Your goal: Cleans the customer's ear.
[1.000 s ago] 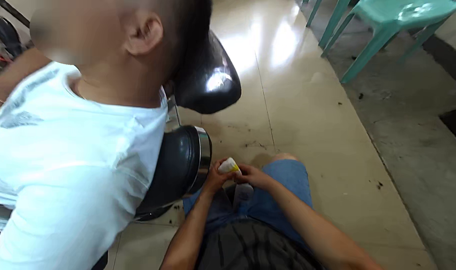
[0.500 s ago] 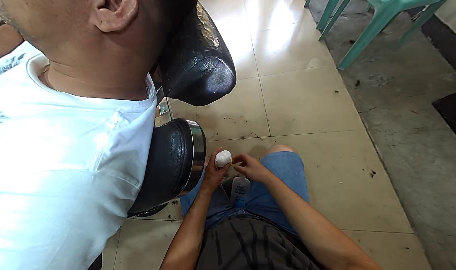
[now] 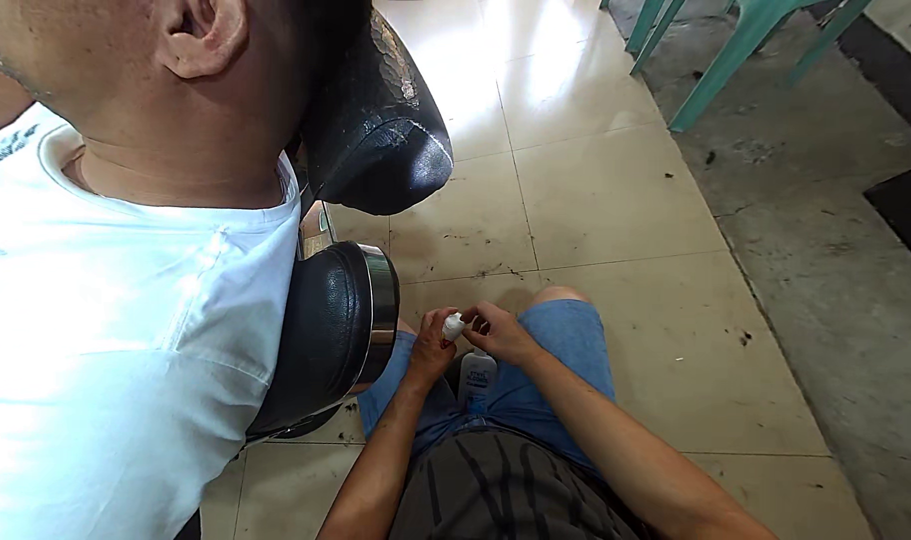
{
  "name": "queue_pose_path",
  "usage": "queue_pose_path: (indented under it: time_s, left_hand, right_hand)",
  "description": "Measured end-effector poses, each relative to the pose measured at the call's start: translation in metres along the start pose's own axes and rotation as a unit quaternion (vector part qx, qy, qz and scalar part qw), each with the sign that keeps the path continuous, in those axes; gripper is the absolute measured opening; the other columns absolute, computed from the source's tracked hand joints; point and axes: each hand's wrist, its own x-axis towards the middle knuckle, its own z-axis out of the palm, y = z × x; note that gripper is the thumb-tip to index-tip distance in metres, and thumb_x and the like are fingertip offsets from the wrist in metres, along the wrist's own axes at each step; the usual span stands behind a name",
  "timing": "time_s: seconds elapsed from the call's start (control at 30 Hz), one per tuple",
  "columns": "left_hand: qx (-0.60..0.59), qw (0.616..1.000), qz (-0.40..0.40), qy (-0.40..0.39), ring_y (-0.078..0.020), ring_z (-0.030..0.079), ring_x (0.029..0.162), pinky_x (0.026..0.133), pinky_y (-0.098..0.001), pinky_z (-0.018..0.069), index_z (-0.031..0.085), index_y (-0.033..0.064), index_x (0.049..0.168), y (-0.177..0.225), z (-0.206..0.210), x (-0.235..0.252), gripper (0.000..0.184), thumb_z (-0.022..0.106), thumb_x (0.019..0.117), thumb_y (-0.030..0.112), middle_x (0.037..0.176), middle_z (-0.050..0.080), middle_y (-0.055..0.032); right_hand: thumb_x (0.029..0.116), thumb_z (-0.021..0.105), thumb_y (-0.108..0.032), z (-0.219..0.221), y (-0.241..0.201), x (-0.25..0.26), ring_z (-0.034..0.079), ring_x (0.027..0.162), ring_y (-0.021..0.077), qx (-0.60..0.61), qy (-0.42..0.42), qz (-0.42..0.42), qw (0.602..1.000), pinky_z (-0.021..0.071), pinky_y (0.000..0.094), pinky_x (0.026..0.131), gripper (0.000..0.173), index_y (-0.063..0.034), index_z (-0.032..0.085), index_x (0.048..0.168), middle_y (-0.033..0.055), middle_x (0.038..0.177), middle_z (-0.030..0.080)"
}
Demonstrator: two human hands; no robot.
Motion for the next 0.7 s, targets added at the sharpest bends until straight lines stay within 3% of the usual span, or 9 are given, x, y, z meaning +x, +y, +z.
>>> queue_pose_path:
  time_s: [0.1, 0.17, 0.3, 0.53, 0.7]
  left_hand:
    - [0.014, 1.0, 0.025, 0.001, -0.0252, 0.058, 0.127, 0.103, -0.04, 0.0532, 0.059, 0.0097, 0.14, -0.002, 0.002, -0.001, 0.06, 0.073, 0.0814, 0.006, 0.141, 0.054, -0.0179]
    - [0.018, 0.999, 0.044, 0.008, -0.0237, 0.059, 0.125, 0.103, -0.0386, 0.0529, 0.06, 0.0082, 0.138, -0.002, 0.004, -0.001, 0.057, 0.076, 0.0857, 0.021, 0.139, 0.056, -0.0177]
    - [-0.008, 0.999, 0.031, 0.0, -0.0206, 0.059, 0.123, 0.102, -0.0389, 0.0528, 0.06, 0.0104, 0.139, 0.003, 0.0, -0.002, 0.052, 0.068, 0.0952, 0.036, 0.138, 0.056, -0.0141]
    - [-0.027, 0.998, 0.057, -0.003, -0.0199, 0.06, 0.122, 0.104, -0.0373, 0.0523, 0.062, 0.0097, 0.137, -0.002, 0.001, -0.002, 0.042, 0.066, 0.0993, 0.026, 0.135, 0.059, -0.0138]
    - [-0.038, 0.998, 0.053, -0.014, -0.0204, 0.061, 0.121, 0.104, -0.0381, 0.052, 0.062, 0.0078, 0.135, 0.001, 0.0, -0.002, 0.039, 0.065, 0.0982, 0.02, 0.134, 0.06, -0.0142]
  right_hand:
    - [0.1006, 0.064, -0.025, 0.0, 0.001, 0.001, 0.071, 0.094, 0.0167, -0.002, -0.015, 0.013, 1.0, 0.06, 0.0336, 0.086, 0.027, -0.0036, 0.07, 0.115, 0.0114, 0.111, 0.071]
    - [0.1017, 0.064, -0.025, -0.001, 0.004, 0.002, 0.071, 0.095, 0.0148, 0.022, -0.019, 0.027, 0.999, 0.0595, 0.0332, 0.088, 0.025, -0.0046, 0.072, 0.112, 0.0096, 0.108, 0.072]
    - [0.1028, 0.064, -0.021, -0.007, 0.006, 0.003, 0.071, 0.089, 0.0128, 0.096, -0.042, 0.085, 0.991, 0.0593, 0.033, 0.085, 0.022, -0.0024, 0.07, 0.112, 0.0089, 0.101, 0.073]
    - [0.1023, 0.065, -0.026, -0.009, 0.0, 0.004, 0.069, 0.085, 0.0148, 0.085, -0.054, 0.125, 0.987, 0.0592, 0.0346, 0.08, 0.027, -0.0027, 0.067, 0.116, 0.0104, 0.102, 0.071]
    - [0.1037, 0.063, -0.016, -0.012, -0.001, 0.002, 0.071, 0.094, 0.0159, 0.17, -0.06, 0.148, 0.972, 0.0604, 0.0344, 0.086, 0.02, 0.0012, 0.066, 0.113, 0.0119, 0.107, 0.071]
